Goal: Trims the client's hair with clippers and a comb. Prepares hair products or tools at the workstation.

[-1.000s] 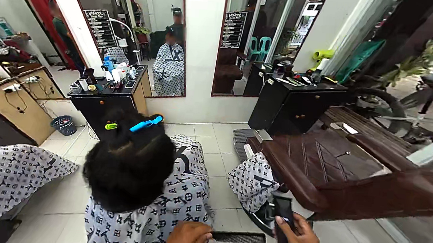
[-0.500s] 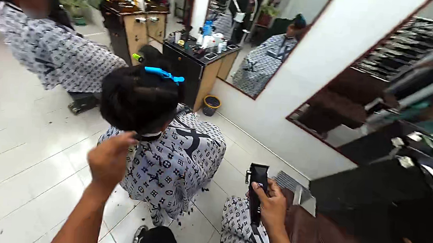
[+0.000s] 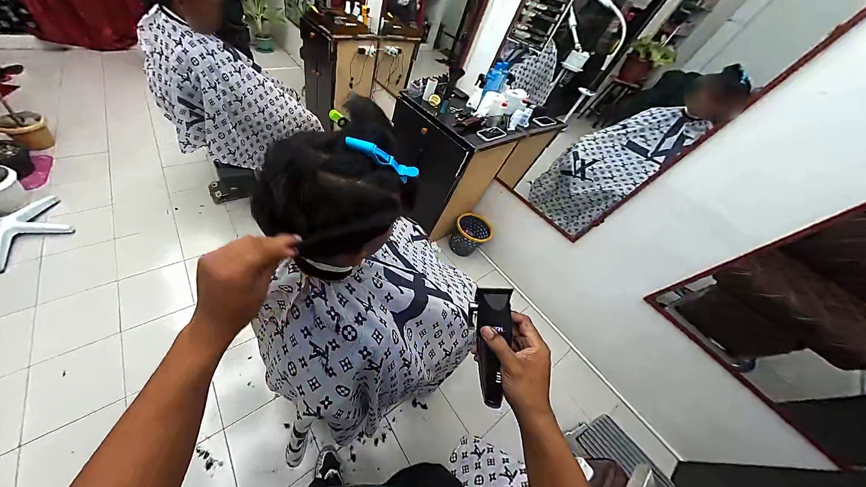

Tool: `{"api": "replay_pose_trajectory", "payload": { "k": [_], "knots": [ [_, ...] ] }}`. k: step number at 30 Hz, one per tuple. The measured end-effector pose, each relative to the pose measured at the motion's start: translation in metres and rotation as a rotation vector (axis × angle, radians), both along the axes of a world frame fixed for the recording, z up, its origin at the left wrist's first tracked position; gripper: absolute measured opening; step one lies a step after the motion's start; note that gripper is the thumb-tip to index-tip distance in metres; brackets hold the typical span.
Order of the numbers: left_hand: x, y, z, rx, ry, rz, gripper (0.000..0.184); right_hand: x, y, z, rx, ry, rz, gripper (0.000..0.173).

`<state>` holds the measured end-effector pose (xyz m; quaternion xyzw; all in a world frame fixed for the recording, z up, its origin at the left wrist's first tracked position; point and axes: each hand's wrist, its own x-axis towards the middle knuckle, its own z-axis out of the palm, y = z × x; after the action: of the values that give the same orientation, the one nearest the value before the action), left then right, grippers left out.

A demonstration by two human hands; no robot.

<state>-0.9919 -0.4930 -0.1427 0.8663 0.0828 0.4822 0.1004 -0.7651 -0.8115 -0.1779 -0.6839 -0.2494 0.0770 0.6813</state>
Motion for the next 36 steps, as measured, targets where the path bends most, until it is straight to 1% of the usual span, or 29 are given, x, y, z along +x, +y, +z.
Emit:
{"api": "replay_pose_trajectory", "payload": {
  "k": [1, 3, 5, 6, 8, 10, 12, 14, 16, 18, 20, 23, 24, 26, 28, 29, 32, 36],
  "knots": [
    [0.003, 0.003, 0.001, -0.051, -0.004, 0.032, 0.026, 0.003, 0.004, 0.004, 0.014, -0.002, 0.013, 0.035],
    [0.011, 0.004, -0.006, -0.065, 0.099, 0.009, 0.026, 0.009, 0.013, 0.012, 0.035, -0.014, 0.051, 0.034],
    [0.017, -0.003, -0.023, -0.044, 0.145, -0.056, 0.026, 0.017, 0.022, 0.021, 0.044, -0.057, 0.094, 0.033],
    [0.018, -0.010, -0.033, -0.080, 0.135, -0.086, 0.028, 0.020, 0.026, 0.025, 0.041, -0.084, 0.108, 0.034],
    [0.015, -0.027, -0.051, -0.306, 0.085, -0.171, 0.030, 0.026, 0.033, 0.036, 0.012, -0.149, 0.130, 0.038],
    [0.015, -0.040, -0.066, -0.557, 0.005, -0.226, 0.029, 0.030, 0.041, 0.049, -0.070, -0.227, 0.142, 0.040],
    [0.016, -0.046, -0.077, -0.701, -0.028, -0.147, 0.030, 0.035, 0.050, 0.059, -0.230, -0.325, 0.148, 0.044],
    [0.015, -0.046, -0.079, -0.709, -0.016, -0.014, 0.029, 0.038, 0.059, 0.067, -0.342, -0.406, 0.182, 0.048],
    [0.013, -0.043, -0.070, -0.634, -0.013, 0.077, 0.027, 0.039, 0.067, 0.070, -0.405, -0.490, 0.217, 0.049],
    [0.010, -0.036, -0.057, -0.528, -0.033, 0.126, 0.026, 0.038, 0.072, 0.074, -0.462, -0.576, 0.226, 0.049],
    [0.009, -0.031, -0.044, -0.441, -0.080, 0.138, 0.027, 0.035, 0.076, 0.077, -0.502, -0.659, 0.232, 0.050],
    [0.004, -0.026, -0.022, -0.370, -0.158, 0.130, 0.029, 0.029, 0.078, 0.083, -0.533, -0.738, 0.257, 0.050],
    [0.002, -0.023, -0.016, -0.289, -0.179, 0.124, 0.027, 0.026, 0.079, 0.084, -0.542, -0.754, 0.258, 0.050],
    [-0.003, -0.018, -0.007, -0.025, -0.203, 0.130, 0.018, 0.021, 0.081, 0.088, -0.552, -0.786, 0.252, 0.050],
    [-0.006, -0.016, -0.005, 0.229, -0.197, 0.165, 0.008, 0.017, 0.083, 0.089, -0.563, -0.811, 0.248, 0.050],
    [-0.007, -0.017, -0.006, 0.304, -0.192, 0.176, 0.007, 0.016, 0.084, 0.088, -0.563, -0.825, 0.249, 0.050],
    [-0.006, -0.018, -0.012, 0.400, -0.190, 0.188, 0.010, 0.013, 0.088, 0.081, -0.532, -0.880, 0.241, 0.051],
    [-0.003, -0.018, -0.016, 0.409, -0.191, 0.183, 0.011, 0.008, 0.095, 0.076, -0.507, -0.924, 0.223, 0.050]
  ]
}}
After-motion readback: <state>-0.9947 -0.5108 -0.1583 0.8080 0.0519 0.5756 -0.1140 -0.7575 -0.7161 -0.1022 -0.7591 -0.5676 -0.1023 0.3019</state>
